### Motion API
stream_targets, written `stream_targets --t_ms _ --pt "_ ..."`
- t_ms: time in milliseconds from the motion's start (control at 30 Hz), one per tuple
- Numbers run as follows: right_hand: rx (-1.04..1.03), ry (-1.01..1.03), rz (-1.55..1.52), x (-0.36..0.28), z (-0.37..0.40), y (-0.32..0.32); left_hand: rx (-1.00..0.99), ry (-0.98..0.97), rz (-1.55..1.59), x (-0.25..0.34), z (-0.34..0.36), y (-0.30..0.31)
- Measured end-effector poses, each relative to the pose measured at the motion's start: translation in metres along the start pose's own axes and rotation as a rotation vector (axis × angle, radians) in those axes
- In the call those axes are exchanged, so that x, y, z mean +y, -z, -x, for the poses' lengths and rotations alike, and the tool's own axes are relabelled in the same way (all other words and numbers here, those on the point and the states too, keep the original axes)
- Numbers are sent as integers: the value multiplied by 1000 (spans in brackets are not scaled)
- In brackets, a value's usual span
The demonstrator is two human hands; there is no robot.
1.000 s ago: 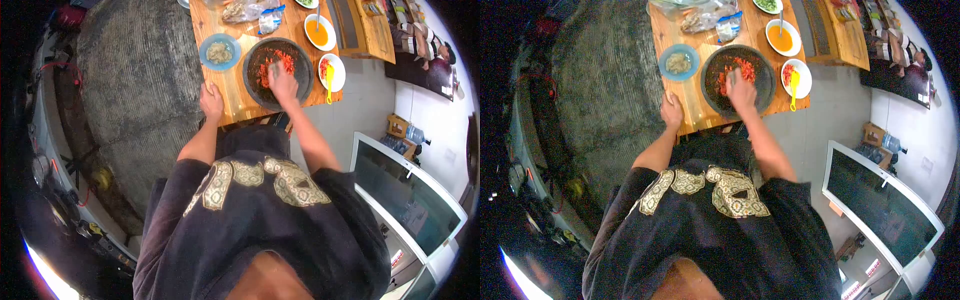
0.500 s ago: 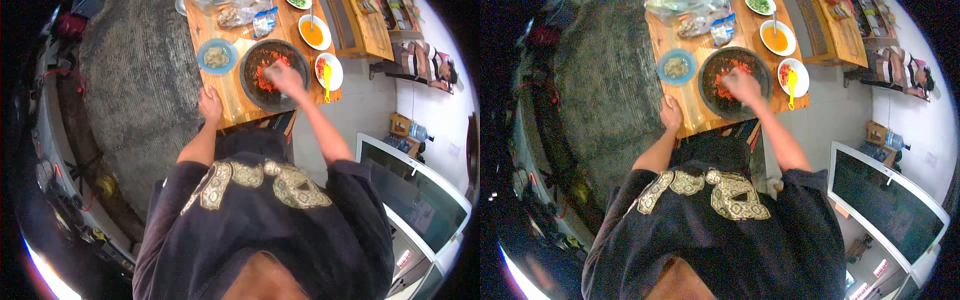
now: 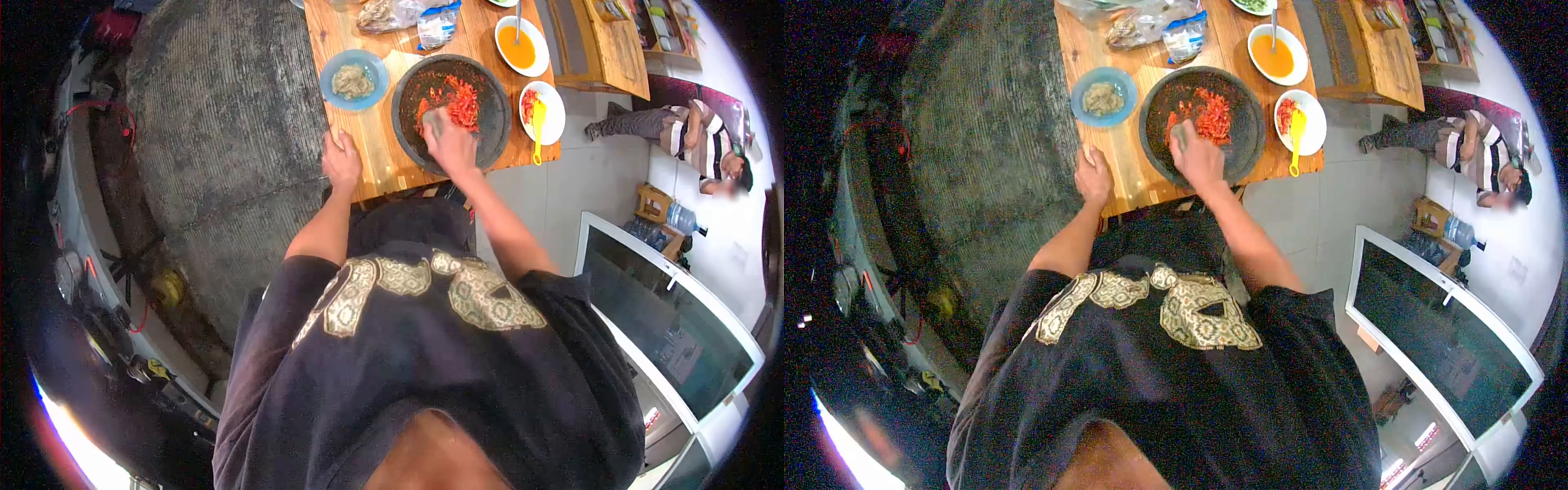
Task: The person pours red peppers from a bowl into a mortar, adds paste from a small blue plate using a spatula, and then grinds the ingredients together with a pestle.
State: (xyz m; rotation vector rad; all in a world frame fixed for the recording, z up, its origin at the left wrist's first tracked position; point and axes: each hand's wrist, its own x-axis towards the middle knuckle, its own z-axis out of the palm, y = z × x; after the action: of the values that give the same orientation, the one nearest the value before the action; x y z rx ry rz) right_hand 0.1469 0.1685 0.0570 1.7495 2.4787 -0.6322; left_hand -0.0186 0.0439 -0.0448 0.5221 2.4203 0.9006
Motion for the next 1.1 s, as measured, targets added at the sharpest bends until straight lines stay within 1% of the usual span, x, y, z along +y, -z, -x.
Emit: stream_targets --t_ms 67,100,167,200,233,300,333,367,400,433,500,533,567,600,633,700,733,833,867,900,967,1000,1033,1100 --pt "21 -40 0 5 -26 11 -23 25 -17 7 -1 3" --pt "65 8 -115 17 -43 18 -27 26 -17 6 1 4" --pt "-250 -173 -499 54 -83 19 -19 26 -3 9 -1 4" --pt "-159 -121 -497 38 -56 22 -11 4 -7 7 -2 5" --pt "31 -116 -259 26 -33 2 6 -11 0 5 -3 2" --pt "43 -14 56 2 9 -6 14 1 4 7 -4 0" --pt "146 66 38 10 2 -10 0 13 -1 9 -4 2" --pt "193 68 32 20 -17 -10 -21 14 -7 9 -1 5" --pt "-36 -98 -264 29 -34 13 -26 6 -17 2 10 7" --pt "-241 -230 -556 39 -64 46 -2 -16 0 4 6 4" --pt "-401 -446 -563 59 -95 82 31 -43 27 14 -6 4" --pt "-243 -328 -513 63 -107 78 32 -42 34 21 -8 6" --pt "-104 -234 -463 72 -102 64 11 -29 23 19 4 12" --pt "102 -173 -283 72 -96 44 -61 19 -29 16 1 12" --pt "233 -84 -170 52 -77 32 -44 6 -21 15 -4 8" --pt "7 -169 41 11 -34 24 -20 -8 -14 7 -3 3" --pt "66 -114 37 17 -29 14 -9 -7 -2 8 -8 0" --pt "141 -109 -84 45 -68 16 -16 13 -2 5 -2 1" --pt "58 -115 -230 45 -78 37 -27 23 -8 14 -1 7" --pt "-254 -392 -575 51 -92 46 -42 38 -16 17 3 11" --pt "-101 -248 -636 52 -62 20 -10 -19 -21 -1 3 5" --pt "267 -92 -202 32 -37 -3 26 -40 -5 -1 -4 -4" --pt "5 -3 114 1 -5 6 24 -13 -2 2 -2 -4" --pt "-34 -147 -11 -4 -5 4 11 20 -20 10 -1 4"
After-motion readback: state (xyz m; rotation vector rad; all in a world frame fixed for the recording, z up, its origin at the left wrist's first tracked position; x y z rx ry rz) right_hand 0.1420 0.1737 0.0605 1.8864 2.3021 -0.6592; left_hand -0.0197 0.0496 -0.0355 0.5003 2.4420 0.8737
